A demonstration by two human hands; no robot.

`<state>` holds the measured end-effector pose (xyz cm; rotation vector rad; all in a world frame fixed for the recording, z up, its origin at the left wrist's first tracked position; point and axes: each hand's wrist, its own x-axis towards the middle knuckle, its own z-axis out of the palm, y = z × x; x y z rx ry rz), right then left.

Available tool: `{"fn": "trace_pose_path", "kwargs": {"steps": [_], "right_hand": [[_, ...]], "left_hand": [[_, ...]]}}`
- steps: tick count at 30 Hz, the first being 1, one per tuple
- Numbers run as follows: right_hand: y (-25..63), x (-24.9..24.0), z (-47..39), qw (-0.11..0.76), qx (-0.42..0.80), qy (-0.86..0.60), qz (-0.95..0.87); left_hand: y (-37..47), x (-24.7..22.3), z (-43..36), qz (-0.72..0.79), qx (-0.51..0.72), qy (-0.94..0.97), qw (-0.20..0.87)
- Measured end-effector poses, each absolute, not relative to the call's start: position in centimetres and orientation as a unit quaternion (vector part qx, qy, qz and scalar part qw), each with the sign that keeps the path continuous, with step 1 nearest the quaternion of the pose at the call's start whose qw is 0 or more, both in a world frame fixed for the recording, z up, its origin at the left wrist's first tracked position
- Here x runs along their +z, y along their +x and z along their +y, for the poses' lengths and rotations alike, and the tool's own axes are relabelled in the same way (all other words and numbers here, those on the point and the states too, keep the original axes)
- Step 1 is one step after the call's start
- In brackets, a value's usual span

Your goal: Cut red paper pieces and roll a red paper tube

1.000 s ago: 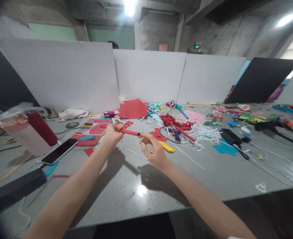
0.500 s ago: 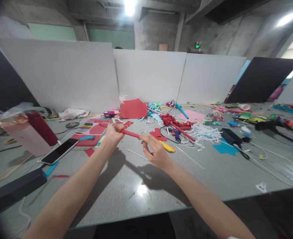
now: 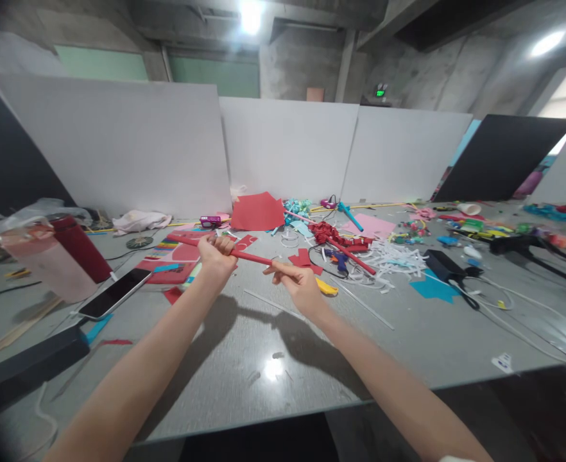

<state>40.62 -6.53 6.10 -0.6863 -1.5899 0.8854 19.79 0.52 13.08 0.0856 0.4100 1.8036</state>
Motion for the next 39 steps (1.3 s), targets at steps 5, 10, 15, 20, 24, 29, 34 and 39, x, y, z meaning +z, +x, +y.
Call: {"fn": "trace_pose_path", "kwargs": {"steps": [5,10,15,20,24,29,34,39], "right_hand": [[40.4,6.2,-6.5,0.567,0.543,-0.267,-0.56],[40.6,6.2,-6.0,0.534,0.645,-0.265,-0.478],[41.1,6.3,-6.3,0.554,0.515,-0.269,-0.596],[41.7,7.0,-7.6,0.562,0.246,-0.252,-0.748],[42.4,7.2,-7.5,0.537,0.148,-0.24,-0.795],[42.8,6.5,-7.3,0.513,0.102,-0.23,-0.821],[42.8,6.4,-7.3,0.482,0.063,-0.232,-0.843],[43.5,6.9,-6.8,0.392,-0.093,-0.187,-0.896]], "left_hand": [[20.0,12.9,0.4,0.173,0.786,0.044,0.591],[20.1,12.4,0.6,0.173,0.796,0.084,0.574],[19.8,12.2,1.2,0.184,0.773,0.055,0.605],[18.9,12.4,1.7,0.189,0.729,-0.004,0.657],[18.8,12.5,1.9,0.198,0.689,-0.027,0.696],[19.1,12.4,1.7,0.206,0.676,-0.03,0.707],[19.5,12.7,1.2,0.215,0.671,-0.033,0.709],[19.4,12.6,1.3,0.241,0.651,-0.034,0.719]]}}
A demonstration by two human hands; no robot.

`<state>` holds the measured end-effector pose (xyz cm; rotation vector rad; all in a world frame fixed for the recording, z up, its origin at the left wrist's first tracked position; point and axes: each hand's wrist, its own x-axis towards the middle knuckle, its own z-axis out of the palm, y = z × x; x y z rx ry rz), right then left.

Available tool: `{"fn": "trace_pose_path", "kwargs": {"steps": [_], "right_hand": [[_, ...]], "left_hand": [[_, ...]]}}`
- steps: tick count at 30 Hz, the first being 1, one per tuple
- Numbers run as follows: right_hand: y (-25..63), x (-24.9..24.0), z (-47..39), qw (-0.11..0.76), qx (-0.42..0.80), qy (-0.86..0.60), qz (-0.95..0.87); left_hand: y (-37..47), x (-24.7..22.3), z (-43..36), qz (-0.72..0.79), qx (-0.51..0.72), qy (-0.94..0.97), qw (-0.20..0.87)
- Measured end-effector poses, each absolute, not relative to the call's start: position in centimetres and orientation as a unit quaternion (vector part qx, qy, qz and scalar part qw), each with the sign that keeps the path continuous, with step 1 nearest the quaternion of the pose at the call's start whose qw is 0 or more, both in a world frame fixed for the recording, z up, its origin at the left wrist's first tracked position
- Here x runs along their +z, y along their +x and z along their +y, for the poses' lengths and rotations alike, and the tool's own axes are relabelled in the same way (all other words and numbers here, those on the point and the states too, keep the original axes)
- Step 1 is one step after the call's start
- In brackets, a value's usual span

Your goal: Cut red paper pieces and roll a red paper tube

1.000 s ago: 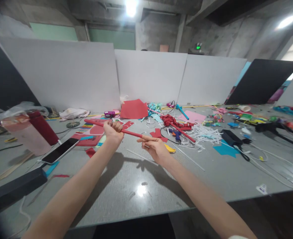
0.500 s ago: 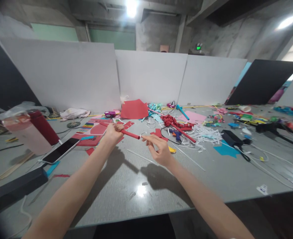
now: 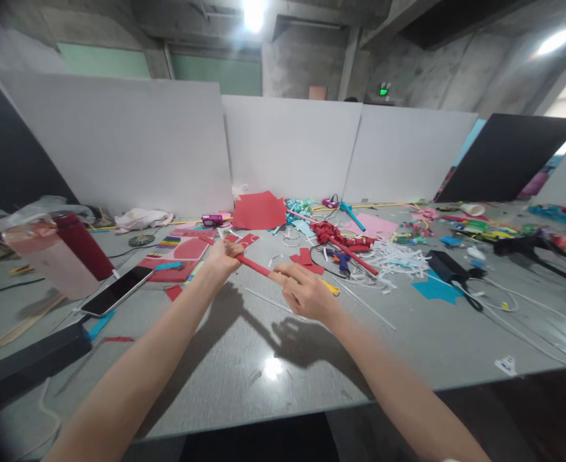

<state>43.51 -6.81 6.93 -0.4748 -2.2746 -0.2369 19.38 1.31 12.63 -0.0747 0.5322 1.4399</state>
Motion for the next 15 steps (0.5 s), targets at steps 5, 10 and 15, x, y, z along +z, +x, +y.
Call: {"fn": "trace_pose_path", "kwargs": {"steps": [5,10,15], "right_hand": [[43.5,7.2,-6.6,0.289,-0.216,-0.184,-0.914],[42.5,6.3,-6.4,0.349,-0.116,-0.207,-0.907],[42.2,5.5,-6.4,0.439,0.057,-0.23,-0.867]], "left_hand": [[18.6,12.3,1.9,0.255,0.642,-0.029,0.722],[18.4,12.6,1.9,0.222,0.683,-0.016,0.696],[18.8,12.7,1.4,0.165,0.717,0.023,0.677]]}}
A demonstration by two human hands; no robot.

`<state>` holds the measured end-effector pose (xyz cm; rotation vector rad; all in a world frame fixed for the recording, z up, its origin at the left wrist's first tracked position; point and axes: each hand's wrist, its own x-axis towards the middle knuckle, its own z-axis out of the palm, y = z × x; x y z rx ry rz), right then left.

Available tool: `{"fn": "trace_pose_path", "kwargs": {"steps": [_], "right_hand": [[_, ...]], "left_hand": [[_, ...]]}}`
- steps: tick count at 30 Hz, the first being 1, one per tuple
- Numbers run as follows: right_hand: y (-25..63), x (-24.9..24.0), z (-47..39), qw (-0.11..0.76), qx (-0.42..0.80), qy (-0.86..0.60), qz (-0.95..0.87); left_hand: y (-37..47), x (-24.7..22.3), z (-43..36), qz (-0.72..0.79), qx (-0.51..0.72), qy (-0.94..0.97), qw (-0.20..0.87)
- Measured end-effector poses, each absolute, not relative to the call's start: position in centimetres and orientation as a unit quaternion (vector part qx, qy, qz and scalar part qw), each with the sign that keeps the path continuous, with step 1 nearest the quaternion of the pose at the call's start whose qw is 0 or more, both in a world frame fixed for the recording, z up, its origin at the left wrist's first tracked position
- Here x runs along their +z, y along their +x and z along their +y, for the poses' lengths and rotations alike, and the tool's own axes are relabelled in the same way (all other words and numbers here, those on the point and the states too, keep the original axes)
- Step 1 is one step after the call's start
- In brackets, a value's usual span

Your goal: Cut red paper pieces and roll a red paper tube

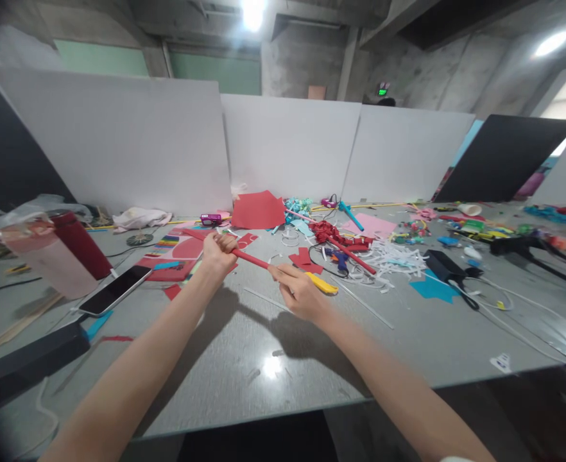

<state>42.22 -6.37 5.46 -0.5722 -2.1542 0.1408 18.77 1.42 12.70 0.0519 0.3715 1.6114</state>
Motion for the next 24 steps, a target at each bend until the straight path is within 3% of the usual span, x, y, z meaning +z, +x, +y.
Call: {"fn": "trace_pose_path", "kwargs": {"steps": [5,12,16,18,21,24], "right_hand": [[41.3,5.3,-6.7,0.499,0.209,-0.239,-0.806],[39.7,4.7,-6.5,0.553,0.522,-0.222,-0.61],[40.2,4.5,-5.9,0.594,0.535,-0.249,-0.546],[40.9,4.8,-5.6,0.618,0.495,-0.259,-0.553],[41.8,5.8,-5.7,0.638,0.424,-0.258,-0.589],[41.8,6.9,-6.2,0.661,0.363,-0.245,-0.609]], "left_hand": [[18.8,12.3,1.5,0.155,0.73,0.051,0.664],[18.6,12.3,1.7,0.181,0.75,0.069,0.633],[18.8,12.3,1.8,0.25,0.74,0.161,0.603],[18.7,12.2,1.9,0.303,0.743,0.27,0.532],[17.9,12.0,1.9,0.389,0.704,0.515,0.297],[17.0,11.9,1.6,0.413,0.504,0.757,0.052]]}}
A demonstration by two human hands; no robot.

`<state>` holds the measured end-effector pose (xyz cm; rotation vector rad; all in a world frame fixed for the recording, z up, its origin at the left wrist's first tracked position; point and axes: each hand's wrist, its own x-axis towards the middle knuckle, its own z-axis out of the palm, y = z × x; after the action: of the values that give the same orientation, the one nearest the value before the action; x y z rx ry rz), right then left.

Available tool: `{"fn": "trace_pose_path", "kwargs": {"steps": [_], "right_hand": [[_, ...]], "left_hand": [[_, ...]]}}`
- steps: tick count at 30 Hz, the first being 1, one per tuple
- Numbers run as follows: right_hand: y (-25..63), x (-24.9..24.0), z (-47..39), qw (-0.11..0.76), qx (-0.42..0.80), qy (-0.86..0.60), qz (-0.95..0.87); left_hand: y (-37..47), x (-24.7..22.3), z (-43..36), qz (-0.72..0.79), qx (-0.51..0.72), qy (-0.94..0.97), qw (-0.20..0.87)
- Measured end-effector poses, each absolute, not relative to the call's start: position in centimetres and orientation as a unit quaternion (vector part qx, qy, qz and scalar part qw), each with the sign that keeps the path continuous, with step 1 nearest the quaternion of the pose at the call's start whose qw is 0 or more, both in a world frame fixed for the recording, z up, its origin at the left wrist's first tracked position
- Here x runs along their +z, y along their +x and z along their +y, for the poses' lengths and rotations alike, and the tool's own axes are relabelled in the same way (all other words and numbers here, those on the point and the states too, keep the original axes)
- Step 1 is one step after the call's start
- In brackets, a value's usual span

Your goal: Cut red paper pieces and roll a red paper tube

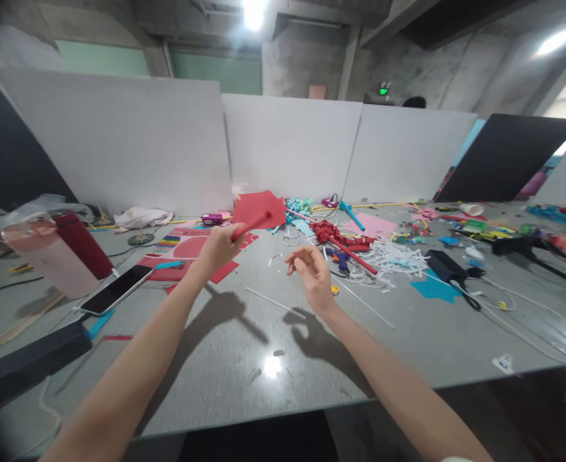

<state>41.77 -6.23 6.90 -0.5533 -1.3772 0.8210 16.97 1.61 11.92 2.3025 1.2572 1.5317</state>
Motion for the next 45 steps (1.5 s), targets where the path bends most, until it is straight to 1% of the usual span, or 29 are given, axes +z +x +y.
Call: {"fn": "trace_pose_path", "kwargs": {"steps": [1,3,4,6,12,16,18,22,27,30,34,36,40,42,45], "right_hand": [[41.6,7.2,-6.4,0.673,0.345,-0.238,-0.609],[41.3,7.4,-6.6,0.698,0.313,-0.228,-0.603],[41.2,7.4,-6.6,0.707,0.3,-0.227,-0.599],[41.1,7.1,-6.5,0.713,0.278,-0.237,-0.598],[42.0,5.7,-5.8,0.692,0.22,-0.299,-0.619],[42.0,6.2,-6.2,0.696,0.205,-0.323,-0.608],[42.0,6.8,-6.5,0.697,0.206,-0.336,-0.599],[42.2,8.0,-6.6,0.683,0.256,-0.371,-0.575],[43.4,8.0,-4.8,0.614,0.39,-0.403,-0.556],[43.7,7.4,-4.0,0.604,0.383,-0.407,-0.568],[43.7,7.1,-4.2,0.639,0.307,-0.383,-0.592],[43.6,7.4,-4.7,0.653,0.251,-0.369,-0.611],[43.7,8.1,-5.6,0.666,0.149,-0.348,-0.643],[43.8,8.2,-5.8,0.673,0.122,-0.336,-0.647],[44.0,8.3,-6.0,0.688,0.107,-0.318,-0.644]], "left_hand": [[16.9,11.9,1.5,0.409,0.424,0.808,-0.001],[17.1,11.6,1.2,0.402,0.303,0.862,-0.062],[17.4,11.4,1.1,0.402,0.264,0.873,-0.074],[18.1,10.9,0.9,0.404,0.232,0.882,-0.066],[19.0,9.8,1.0,0.407,0.256,0.877,0.017],[19.2,9.7,0.9,0.429,0.269,0.862,0.007],[19.6,9.4,0.6,0.457,0.301,0.837,-0.006],[20.5,7.9,-0.1,0.517,0.357,0.777,-0.037],[20.6,5.7,0.4,0.549,0.282,0.784,-0.068],[20.5,5.0,0.9,0.542,0.227,0.807,-0.066],[20.7,5.5,0.8,0.499,0.211,0.84,-0.041],[20.8,6.2,0.8,0.469,0.219,0.856,-0.009],[20.6,7.6,0.9,0.411,0.211,0.878,0.125],[20.6,7.9,0.9,0.394,0.193,0.878,0.193],[20.7,8.2,0.7,0.382,0.187,0.866,0.263]]}}
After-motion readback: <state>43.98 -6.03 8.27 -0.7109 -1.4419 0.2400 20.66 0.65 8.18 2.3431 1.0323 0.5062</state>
